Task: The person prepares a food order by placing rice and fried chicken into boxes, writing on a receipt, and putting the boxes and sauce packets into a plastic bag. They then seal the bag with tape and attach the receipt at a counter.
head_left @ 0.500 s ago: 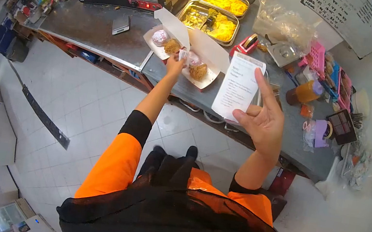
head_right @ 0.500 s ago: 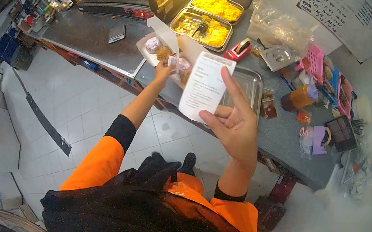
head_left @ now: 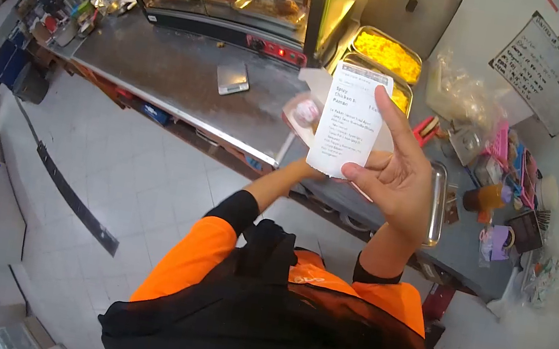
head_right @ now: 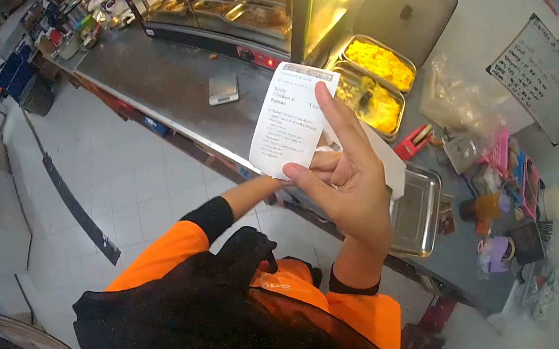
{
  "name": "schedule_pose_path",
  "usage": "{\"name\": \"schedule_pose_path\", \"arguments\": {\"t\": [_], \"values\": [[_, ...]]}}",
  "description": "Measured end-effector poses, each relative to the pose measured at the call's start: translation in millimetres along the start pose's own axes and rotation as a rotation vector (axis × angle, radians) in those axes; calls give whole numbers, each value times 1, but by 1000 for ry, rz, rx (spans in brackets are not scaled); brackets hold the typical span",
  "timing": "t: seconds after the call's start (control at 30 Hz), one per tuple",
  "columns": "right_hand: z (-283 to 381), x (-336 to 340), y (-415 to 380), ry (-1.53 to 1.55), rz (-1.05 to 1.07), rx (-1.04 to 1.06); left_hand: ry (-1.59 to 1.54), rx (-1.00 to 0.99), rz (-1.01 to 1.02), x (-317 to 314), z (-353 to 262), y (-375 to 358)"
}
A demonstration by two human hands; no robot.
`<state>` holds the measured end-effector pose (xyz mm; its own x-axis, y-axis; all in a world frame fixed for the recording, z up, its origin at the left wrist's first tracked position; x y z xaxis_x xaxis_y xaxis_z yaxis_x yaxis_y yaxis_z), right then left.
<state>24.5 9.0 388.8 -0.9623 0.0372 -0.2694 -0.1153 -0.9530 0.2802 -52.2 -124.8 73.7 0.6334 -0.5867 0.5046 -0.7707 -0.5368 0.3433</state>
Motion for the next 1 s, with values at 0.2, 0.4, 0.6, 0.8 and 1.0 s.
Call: {"name": "schedule_pose_path", "arguments": {"t": [0.2, 0.4, 0.6, 0.8, 1.0], "values": [[-2, -36, 25, -135, -193, 111, -81, -74, 27, -6, -17, 15], [2, -36, 33, -230, -289, 168, -149, -144, 110, -25, -36, 28], [2, -24, 41, -360, -246, 238, -157, -169, 179, -23, -39, 35], [-1, -12, 54, -291, -244, 245, -163, -179, 239, -10, -35, 43], [-17, -15, 105, -212, -179, 184, -194, -90, 198, 77, -32, 53]]}}
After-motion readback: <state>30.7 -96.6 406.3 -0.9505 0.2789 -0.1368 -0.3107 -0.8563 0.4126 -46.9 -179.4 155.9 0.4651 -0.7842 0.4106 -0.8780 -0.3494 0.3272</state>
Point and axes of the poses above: each hand's wrist, its own y-axis towards the middle knuckle, its own x-axis out of the back of the hand, z = x × y, the point moved 9 cm from there along y, towards the middle knuckle, and after that the axes turned 5 degrees about -z, right-handed, at the moved point
